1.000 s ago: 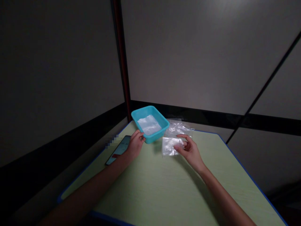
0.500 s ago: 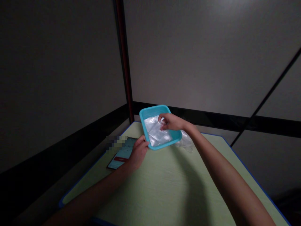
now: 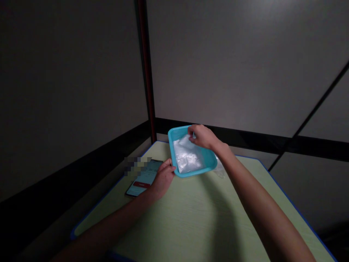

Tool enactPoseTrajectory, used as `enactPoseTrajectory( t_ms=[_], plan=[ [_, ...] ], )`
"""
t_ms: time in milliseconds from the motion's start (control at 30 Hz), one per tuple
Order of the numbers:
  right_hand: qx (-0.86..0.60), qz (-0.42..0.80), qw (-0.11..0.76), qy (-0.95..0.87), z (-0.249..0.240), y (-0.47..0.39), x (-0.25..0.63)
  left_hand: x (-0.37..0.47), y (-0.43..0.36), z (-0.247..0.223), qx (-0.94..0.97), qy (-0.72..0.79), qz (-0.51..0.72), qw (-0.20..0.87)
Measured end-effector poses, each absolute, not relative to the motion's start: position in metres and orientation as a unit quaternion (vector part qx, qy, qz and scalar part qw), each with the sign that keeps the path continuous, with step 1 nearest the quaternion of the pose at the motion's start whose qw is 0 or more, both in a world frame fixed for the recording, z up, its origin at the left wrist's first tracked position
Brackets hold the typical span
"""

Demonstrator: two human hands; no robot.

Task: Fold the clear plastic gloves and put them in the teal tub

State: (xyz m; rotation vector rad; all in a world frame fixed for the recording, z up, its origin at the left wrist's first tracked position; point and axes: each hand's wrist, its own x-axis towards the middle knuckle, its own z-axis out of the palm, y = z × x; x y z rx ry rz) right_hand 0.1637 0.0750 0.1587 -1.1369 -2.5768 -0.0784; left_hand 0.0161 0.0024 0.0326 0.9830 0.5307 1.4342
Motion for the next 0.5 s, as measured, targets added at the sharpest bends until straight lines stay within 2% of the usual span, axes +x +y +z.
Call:
enactPoseTrajectory(
  t_ms=[67,133,267,500],
  plan=[
    [-0.414,-0.124,0.158,-0.888,0.154,0.070,0.160,0.016,0.002,0.033,0.427,0.232,0.620,0.616],
    [-0.400,-0.181,0.097,-0.893,0.144,0.065,0.153,0.017,0.001,0.033,0.428,0.231,0.619,0.617],
    [-0.360,-0.159,0.007,-0.919,0.125,0.064,0.146,0.017,0.001,0.035,0.427,0.235,0.616,0.619],
    [-0.343,-0.109,-0.008,-0.933,0.117,0.076,0.157,0.018,0.000,0.036,0.425,0.225,0.614,0.626]
  ],
)
